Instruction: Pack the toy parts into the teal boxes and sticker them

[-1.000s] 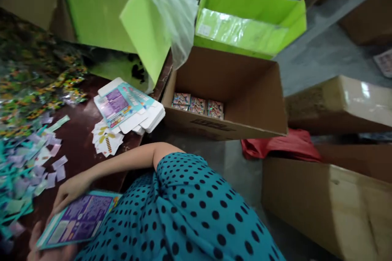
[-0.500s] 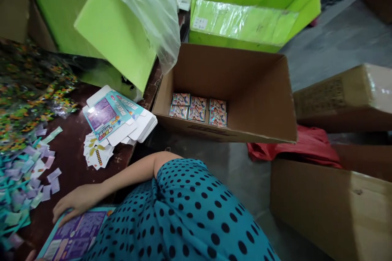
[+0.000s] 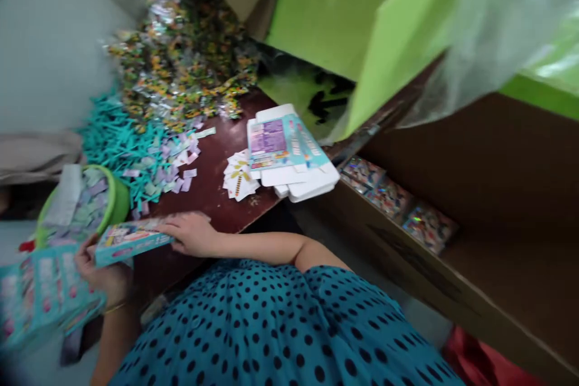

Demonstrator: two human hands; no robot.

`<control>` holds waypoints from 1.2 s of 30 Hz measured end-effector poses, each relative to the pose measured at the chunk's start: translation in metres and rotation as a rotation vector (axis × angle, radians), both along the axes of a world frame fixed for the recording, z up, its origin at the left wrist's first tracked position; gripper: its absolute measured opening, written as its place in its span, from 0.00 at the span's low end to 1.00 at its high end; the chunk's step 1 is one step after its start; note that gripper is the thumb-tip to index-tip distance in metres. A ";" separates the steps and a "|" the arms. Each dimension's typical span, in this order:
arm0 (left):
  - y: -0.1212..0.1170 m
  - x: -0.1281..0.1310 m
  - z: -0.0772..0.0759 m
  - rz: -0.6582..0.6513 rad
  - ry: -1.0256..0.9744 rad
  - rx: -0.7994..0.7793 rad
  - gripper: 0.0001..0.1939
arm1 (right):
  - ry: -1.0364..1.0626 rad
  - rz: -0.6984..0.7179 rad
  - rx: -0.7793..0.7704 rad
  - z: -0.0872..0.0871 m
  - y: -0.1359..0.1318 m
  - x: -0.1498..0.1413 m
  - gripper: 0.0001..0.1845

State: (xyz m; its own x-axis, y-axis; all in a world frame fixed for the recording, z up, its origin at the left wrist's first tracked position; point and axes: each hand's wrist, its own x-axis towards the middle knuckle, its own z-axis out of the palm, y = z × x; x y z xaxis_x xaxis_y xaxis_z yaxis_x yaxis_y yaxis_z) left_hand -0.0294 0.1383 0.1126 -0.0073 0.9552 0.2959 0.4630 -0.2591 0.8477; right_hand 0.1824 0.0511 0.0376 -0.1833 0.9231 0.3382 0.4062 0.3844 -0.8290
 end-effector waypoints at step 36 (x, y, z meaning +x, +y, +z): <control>-0.007 -0.028 -0.003 0.307 -0.448 0.125 0.27 | 0.224 -0.111 -0.246 -0.031 0.069 0.031 0.39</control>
